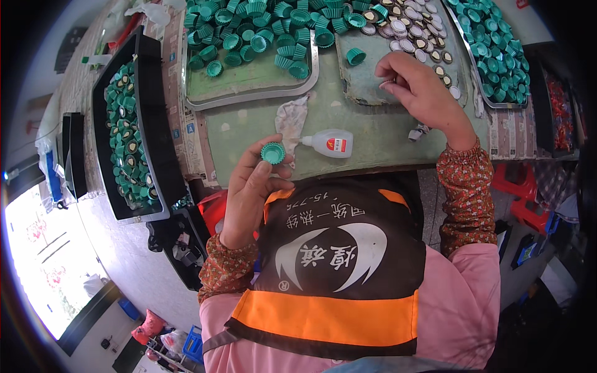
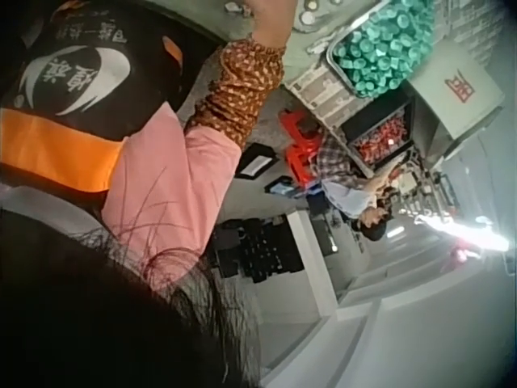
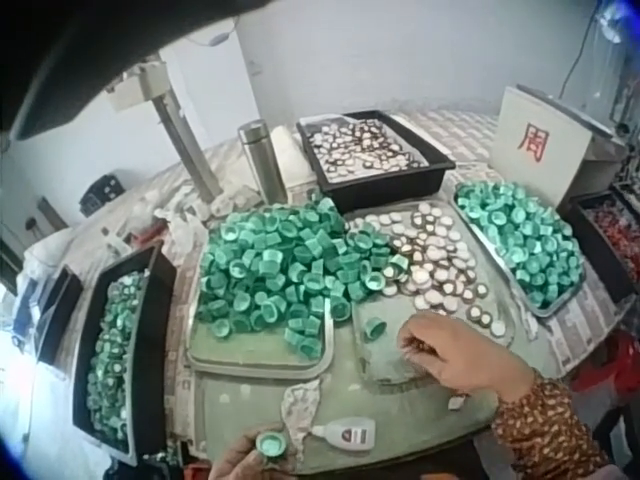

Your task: The person glues small green plastic caps onto toy components with a glue bottle.

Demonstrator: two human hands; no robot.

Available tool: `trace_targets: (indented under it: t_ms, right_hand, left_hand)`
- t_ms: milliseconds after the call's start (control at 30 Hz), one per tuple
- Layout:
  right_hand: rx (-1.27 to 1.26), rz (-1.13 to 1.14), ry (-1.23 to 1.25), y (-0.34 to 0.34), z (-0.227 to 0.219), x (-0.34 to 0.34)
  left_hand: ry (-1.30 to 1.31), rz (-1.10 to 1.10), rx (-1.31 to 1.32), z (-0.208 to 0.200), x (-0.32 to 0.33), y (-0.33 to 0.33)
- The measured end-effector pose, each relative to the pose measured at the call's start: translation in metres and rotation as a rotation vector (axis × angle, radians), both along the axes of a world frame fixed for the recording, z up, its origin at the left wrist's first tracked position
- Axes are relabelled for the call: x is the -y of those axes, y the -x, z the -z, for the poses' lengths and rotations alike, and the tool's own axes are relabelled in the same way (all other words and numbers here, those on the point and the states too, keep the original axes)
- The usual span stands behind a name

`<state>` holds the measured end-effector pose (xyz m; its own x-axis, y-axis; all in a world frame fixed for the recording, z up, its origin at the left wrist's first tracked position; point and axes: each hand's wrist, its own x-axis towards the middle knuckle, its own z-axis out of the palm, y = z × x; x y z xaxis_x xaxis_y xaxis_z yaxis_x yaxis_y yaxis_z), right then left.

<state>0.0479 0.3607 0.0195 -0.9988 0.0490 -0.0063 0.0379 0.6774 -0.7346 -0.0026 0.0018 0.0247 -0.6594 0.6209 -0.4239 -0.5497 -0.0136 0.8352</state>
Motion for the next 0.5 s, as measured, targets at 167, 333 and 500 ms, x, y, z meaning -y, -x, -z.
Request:
trace_targets:
  t_ms: [167, 333, 500]
  right_hand:
    - [-0.223, -0.043, 0.046, 0.004, 0.011, 0.001]
    - [-0.352, -0.015, -0.250, -0.004, 0.025, -0.008]
    - [-0.389, 0.107, -0.257, -0.014, 0.018, -0.006]
  left_hand:
    - [-0.006, 0.006, 0.021, 0.002, 0.000, 0.000]
    - [-0.016, 0.005, 0.024, 0.002, -0.001, 0.001]
    - [-0.016, 0.010, 0.027, 0.004, -0.002, 0.001]
